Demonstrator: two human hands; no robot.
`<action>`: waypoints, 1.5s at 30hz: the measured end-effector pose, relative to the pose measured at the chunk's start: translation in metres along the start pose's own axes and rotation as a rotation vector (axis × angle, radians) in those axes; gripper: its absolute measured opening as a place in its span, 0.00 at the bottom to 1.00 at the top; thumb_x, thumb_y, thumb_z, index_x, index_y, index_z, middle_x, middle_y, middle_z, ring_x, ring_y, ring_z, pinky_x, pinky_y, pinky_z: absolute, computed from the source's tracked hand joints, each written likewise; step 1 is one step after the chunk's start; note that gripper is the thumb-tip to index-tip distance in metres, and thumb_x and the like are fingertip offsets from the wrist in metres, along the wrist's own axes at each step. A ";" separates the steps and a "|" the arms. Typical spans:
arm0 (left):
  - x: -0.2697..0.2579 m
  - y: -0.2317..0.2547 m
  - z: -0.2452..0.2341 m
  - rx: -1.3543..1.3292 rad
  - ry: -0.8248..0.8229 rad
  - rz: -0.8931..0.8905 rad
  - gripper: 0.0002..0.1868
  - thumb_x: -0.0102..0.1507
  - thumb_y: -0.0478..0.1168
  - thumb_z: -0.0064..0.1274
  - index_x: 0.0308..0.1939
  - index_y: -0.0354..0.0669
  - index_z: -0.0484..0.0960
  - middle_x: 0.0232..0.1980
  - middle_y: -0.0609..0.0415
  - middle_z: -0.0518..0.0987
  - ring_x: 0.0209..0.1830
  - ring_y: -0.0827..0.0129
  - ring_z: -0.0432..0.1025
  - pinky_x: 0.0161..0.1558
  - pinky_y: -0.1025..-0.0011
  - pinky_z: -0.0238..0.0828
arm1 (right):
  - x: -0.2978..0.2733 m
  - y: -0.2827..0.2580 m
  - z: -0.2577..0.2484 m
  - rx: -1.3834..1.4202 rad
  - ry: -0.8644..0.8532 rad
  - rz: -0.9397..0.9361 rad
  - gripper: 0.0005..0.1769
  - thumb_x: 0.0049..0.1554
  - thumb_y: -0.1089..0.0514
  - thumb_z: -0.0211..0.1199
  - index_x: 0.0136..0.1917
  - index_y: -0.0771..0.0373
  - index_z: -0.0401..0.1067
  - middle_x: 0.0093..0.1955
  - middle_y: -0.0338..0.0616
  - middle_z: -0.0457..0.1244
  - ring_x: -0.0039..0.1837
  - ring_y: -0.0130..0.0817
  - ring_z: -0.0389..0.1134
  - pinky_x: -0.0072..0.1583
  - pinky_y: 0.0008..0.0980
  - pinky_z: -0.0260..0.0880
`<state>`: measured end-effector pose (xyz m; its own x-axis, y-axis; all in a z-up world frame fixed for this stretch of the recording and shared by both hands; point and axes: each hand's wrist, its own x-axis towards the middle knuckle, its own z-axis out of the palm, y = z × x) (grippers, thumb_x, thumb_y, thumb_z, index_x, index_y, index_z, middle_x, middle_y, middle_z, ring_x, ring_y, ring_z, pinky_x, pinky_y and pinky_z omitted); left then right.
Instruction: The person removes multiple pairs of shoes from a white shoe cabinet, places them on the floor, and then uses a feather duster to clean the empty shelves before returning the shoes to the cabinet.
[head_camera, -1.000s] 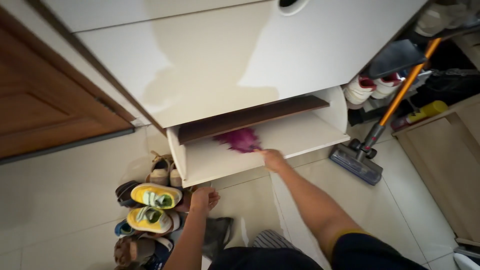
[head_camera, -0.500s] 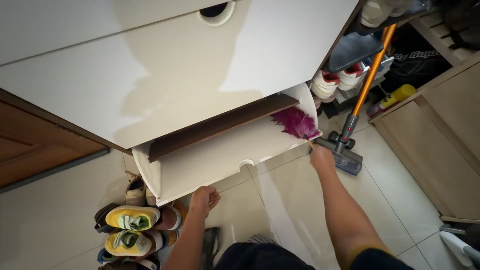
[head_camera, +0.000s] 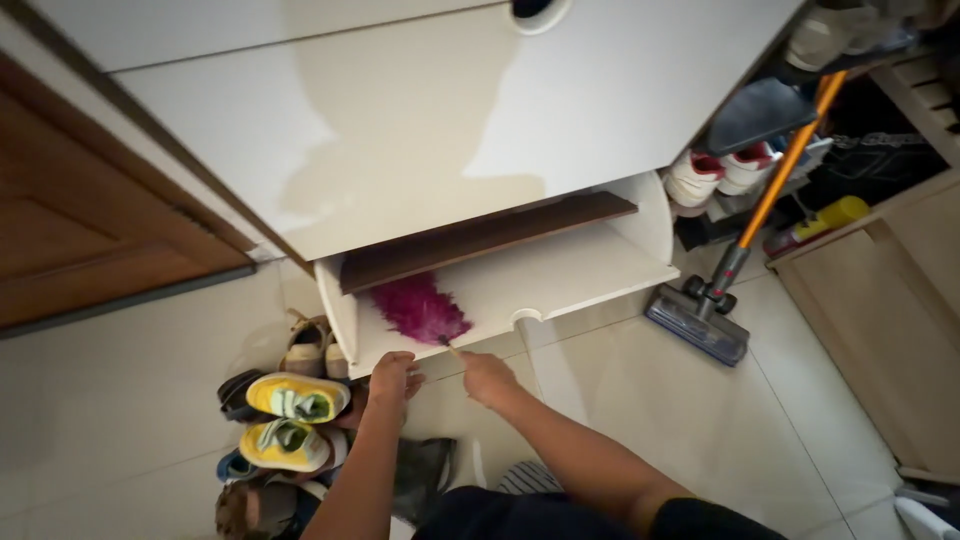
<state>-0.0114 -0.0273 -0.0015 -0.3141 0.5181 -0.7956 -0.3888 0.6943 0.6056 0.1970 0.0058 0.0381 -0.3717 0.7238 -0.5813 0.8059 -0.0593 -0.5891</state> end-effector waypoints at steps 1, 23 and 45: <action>0.003 -0.001 -0.008 -0.021 0.013 0.001 0.12 0.65 0.36 0.44 0.52 0.44 0.78 0.47 0.50 0.79 0.35 0.61 0.75 0.41 0.65 0.73 | -0.009 -0.021 -0.002 0.013 -0.006 -0.011 0.25 0.58 0.62 0.48 0.68 0.55 0.70 0.49 0.59 0.71 0.50 0.51 0.75 0.53 0.43 0.74; -0.012 0.004 -0.036 -0.276 -0.037 0.072 0.09 0.61 0.33 0.48 0.44 0.38 0.79 0.40 0.50 0.78 0.34 0.59 0.76 0.38 0.66 0.74 | -0.120 -0.070 -0.179 0.121 0.019 -0.100 0.24 0.60 0.56 0.55 0.70 0.47 0.69 0.46 0.47 0.72 0.46 0.41 0.72 0.52 0.37 0.71; -0.013 -0.009 0.047 -0.007 -0.080 -0.080 0.09 0.62 0.35 0.49 0.45 0.39 0.80 0.41 0.51 0.78 0.38 0.61 0.76 0.43 0.66 0.75 | 0.070 0.287 -0.283 -0.233 0.623 0.265 0.20 0.59 0.56 0.55 0.64 0.51 0.76 0.55 0.55 0.70 0.55 0.57 0.71 0.58 0.51 0.71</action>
<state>0.0370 -0.0173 0.0025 -0.2122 0.4997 -0.8398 -0.4158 0.7315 0.5404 0.5332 0.2343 -0.0129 0.1262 0.9675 -0.2190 0.9359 -0.1893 -0.2971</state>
